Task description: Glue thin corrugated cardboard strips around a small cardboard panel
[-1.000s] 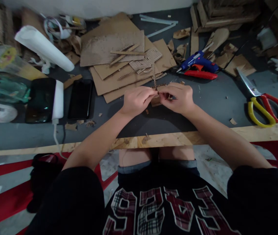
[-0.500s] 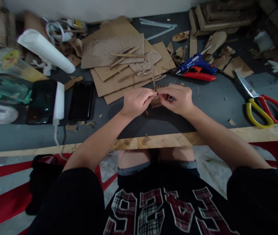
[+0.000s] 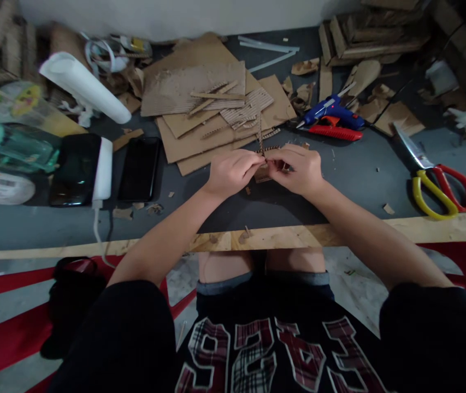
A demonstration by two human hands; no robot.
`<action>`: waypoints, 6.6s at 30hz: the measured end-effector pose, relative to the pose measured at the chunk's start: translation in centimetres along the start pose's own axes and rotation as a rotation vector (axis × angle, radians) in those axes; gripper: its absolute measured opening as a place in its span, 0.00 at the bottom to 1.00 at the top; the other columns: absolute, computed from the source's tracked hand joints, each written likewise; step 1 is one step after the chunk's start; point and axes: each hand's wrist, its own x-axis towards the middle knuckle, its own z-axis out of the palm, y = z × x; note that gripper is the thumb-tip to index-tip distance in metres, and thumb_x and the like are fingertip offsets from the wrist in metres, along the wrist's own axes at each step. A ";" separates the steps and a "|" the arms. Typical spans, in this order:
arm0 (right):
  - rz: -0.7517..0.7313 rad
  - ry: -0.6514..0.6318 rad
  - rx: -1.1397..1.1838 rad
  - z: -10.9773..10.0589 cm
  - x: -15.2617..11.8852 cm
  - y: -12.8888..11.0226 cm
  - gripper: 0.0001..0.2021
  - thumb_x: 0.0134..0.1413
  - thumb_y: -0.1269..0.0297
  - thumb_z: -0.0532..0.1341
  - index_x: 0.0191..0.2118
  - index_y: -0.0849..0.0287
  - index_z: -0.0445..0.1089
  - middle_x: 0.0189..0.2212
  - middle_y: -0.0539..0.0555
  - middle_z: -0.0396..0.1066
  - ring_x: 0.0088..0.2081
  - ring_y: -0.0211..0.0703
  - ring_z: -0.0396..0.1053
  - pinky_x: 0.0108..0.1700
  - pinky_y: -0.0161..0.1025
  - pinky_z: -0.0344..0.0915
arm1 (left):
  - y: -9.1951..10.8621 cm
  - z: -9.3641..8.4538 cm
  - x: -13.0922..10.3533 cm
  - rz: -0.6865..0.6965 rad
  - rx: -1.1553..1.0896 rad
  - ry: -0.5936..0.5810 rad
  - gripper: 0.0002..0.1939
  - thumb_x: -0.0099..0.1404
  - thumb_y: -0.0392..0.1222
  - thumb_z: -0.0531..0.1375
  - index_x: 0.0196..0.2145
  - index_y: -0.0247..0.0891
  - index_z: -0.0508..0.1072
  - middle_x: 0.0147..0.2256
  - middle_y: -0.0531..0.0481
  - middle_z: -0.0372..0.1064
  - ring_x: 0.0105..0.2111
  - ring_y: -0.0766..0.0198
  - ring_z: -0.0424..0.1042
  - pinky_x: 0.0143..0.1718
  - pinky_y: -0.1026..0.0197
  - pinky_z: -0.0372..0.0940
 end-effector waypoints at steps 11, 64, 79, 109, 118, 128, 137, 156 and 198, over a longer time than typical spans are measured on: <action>-0.022 -0.005 0.041 0.1 -0.1 0.2 0.06 0.49 0.72 0.57 0.29 0.58 0.72 0.22 0.47 0.68 0.25 0.33 0.63 0.28 0.31 0.59 | 0.3 -0.2 0.2 0.057 0.045 -0.031 0.07 0.70 0.36 0.58 0.38 0.36 0.76 0.34 0.51 0.80 0.36 0.67 0.80 0.39 0.66 0.72; -0.104 0.166 0.158 -0.4 -0.2 -0.1 0.06 0.65 0.66 0.55 0.36 0.57 0.67 0.32 0.52 0.73 0.34 0.38 0.72 0.34 0.35 0.66 | 0.8 -0.5 0.4 -0.535 -0.263 -0.083 0.29 0.73 0.61 0.46 0.28 0.38 0.72 0.22 0.51 0.72 0.24 0.69 0.73 0.29 0.65 0.66; 0.002 0.056 -0.058 -0.2 -0.1 -0.1 0.11 0.63 0.64 0.57 0.48 0.56 0.73 0.41 0.55 0.78 0.43 0.46 0.76 0.45 0.44 0.73 | -0.3 -1.0 0.8 -0.640 -0.424 0.185 0.21 0.76 0.59 0.40 0.44 0.46 0.64 0.34 0.51 0.72 0.23 0.72 0.72 0.18 0.67 0.59; 0.130 0.389 0.196 -0.2 0.2 -1.2 0.05 0.59 0.61 0.64 0.33 0.56 0.74 0.24 0.47 0.75 0.24 0.34 0.70 0.28 0.34 0.67 | 0.7 -1.1 -0.2 -0.268 -0.177 -0.106 0.11 0.73 0.47 0.54 0.49 0.42 0.69 0.50 0.41 0.70 0.53 0.55 0.72 0.51 0.52 0.72; 0.001 0.295 0.156 0.2 -0.1 -1.0 0.05 0.57 0.63 0.66 0.32 0.56 0.76 0.27 0.49 0.78 0.27 0.35 0.74 0.30 0.32 0.70 | 2.6 0.7 1.0 -0.905 -0.993 -0.083 0.27 0.62 0.66 0.59 0.38 0.37 0.78 0.30 0.49 0.78 0.29 0.67 0.78 0.24 0.68 0.68; 0.053 0.106 0.233 0.3 0.0 -1.1 0.08 0.58 0.63 0.64 0.41 0.58 0.78 0.26 0.48 0.77 0.23 0.31 0.69 0.29 0.30 0.67 | 1.9 0.0 1.8 -1.150 -1.035 -0.006 0.25 0.50 0.63 0.69 0.30 0.36 0.81 0.28 0.51 0.79 0.24 0.74 0.73 0.23 0.73 0.65; 0.091 0.073 0.159 0.2 0.0 -0.6 0.09 0.60 0.65 0.60 0.36 0.59 0.78 0.24 0.49 0.75 0.23 0.31 0.68 0.28 0.30 0.64 | 1.9 -0.1 1.7 -1.220 -1.053 -0.051 0.23 0.54 0.59 0.69 0.37 0.35 0.80 0.35 0.47 0.81 0.36 0.64 0.81 0.28 0.71 0.71; 0.017 0.064 0.171 -0.1 0.0 -0.6 0.07 0.58 0.67 0.61 0.34 0.60 0.76 0.24 0.49 0.75 0.24 0.32 0.68 0.30 0.30 0.65 | 1.8 -0.2 1.7 -1.154 -0.995 -0.168 0.25 0.56 0.61 0.68 0.34 0.32 0.79 0.32 0.45 0.80 0.23 0.69 0.78 0.19 0.73 0.63; 0.055 0.059 0.115 0.0 -0.2 -0.7 0.08 0.55 0.67 0.59 0.34 0.58 0.77 0.22 0.48 0.74 0.22 0.32 0.68 0.28 0.31 0.65 | 2.4 0.0 1.4 -1.043 -0.861 -0.062 0.24 0.54 0.64 0.67 0.32 0.37 0.81 0.27 0.50 0.79 0.24 0.70 0.75 0.23 0.70 0.67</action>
